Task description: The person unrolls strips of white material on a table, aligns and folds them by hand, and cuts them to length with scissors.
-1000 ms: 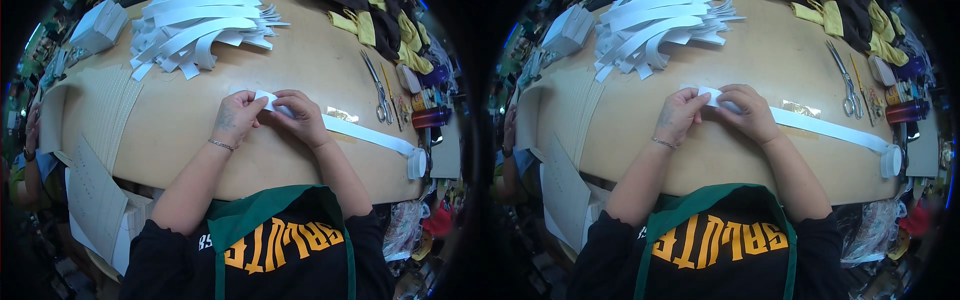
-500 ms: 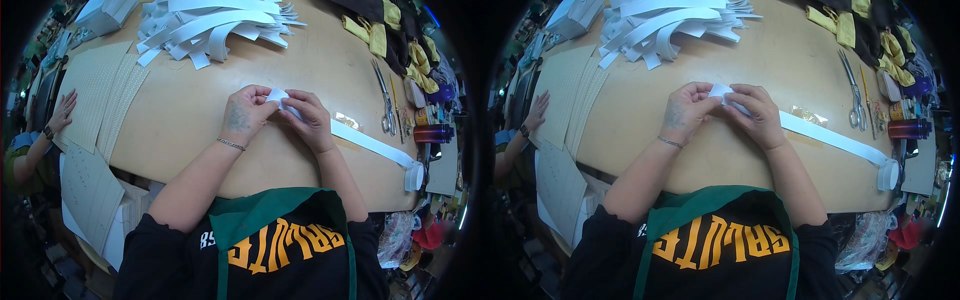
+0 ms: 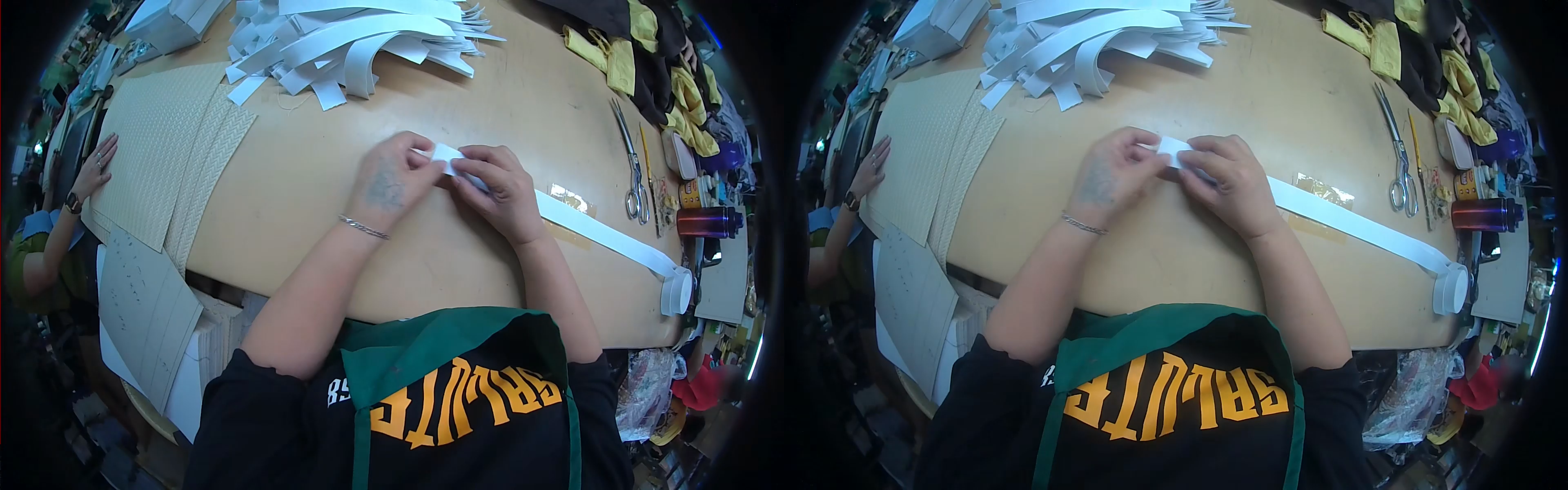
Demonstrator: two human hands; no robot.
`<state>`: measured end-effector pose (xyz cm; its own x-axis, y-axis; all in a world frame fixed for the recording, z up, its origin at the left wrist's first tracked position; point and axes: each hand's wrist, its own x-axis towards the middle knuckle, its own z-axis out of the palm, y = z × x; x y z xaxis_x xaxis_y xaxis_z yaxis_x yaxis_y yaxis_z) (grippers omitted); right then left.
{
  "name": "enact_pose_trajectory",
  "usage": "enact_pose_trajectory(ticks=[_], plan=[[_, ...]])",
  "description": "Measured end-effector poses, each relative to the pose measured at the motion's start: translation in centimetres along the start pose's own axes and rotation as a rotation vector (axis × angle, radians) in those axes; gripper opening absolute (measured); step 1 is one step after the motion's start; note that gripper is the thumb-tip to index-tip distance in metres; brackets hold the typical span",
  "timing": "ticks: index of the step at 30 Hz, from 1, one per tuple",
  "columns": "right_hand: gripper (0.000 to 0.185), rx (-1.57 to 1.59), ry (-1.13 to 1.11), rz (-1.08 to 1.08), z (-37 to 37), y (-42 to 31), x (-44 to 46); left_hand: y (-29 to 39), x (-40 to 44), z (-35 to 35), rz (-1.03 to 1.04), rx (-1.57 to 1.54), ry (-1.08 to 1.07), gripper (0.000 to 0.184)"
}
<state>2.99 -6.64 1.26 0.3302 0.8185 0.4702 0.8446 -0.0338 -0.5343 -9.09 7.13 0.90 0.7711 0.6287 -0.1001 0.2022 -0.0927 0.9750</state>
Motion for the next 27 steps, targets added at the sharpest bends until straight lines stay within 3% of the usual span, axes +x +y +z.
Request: enact_pose_trajectory(ticks=[4,7,10,13,27], plan=[[0.013,-0.096,-0.074,-0.07,0.2,0.2,1.3,-2.2,1.1,-3.6,0.246,0.209,0.199,0.02],[0.012,-0.142,-0.128,-0.098,0.3,0.1,1.7,-2.5,0.6,-4.0,0.438,0.294,0.23,0.015],[0.011,-0.186,-0.165,-0.121,0.2,-0.3,1.9,-1.6,-0.2,-3.4,0.532,0.44,0.138,0.011],[0.011,-0.22,-0.188,-0.135,-0.1,-0.5,2.2,-1.7,0.2,-3.2,0.762,0.611,0.116,0.012],[0.015,-0.156,-0.116,-0.135,0.6,-0.1,1.4,-1.4,-0.4,-2.6,0.792,0.801,0.066,0.021]])
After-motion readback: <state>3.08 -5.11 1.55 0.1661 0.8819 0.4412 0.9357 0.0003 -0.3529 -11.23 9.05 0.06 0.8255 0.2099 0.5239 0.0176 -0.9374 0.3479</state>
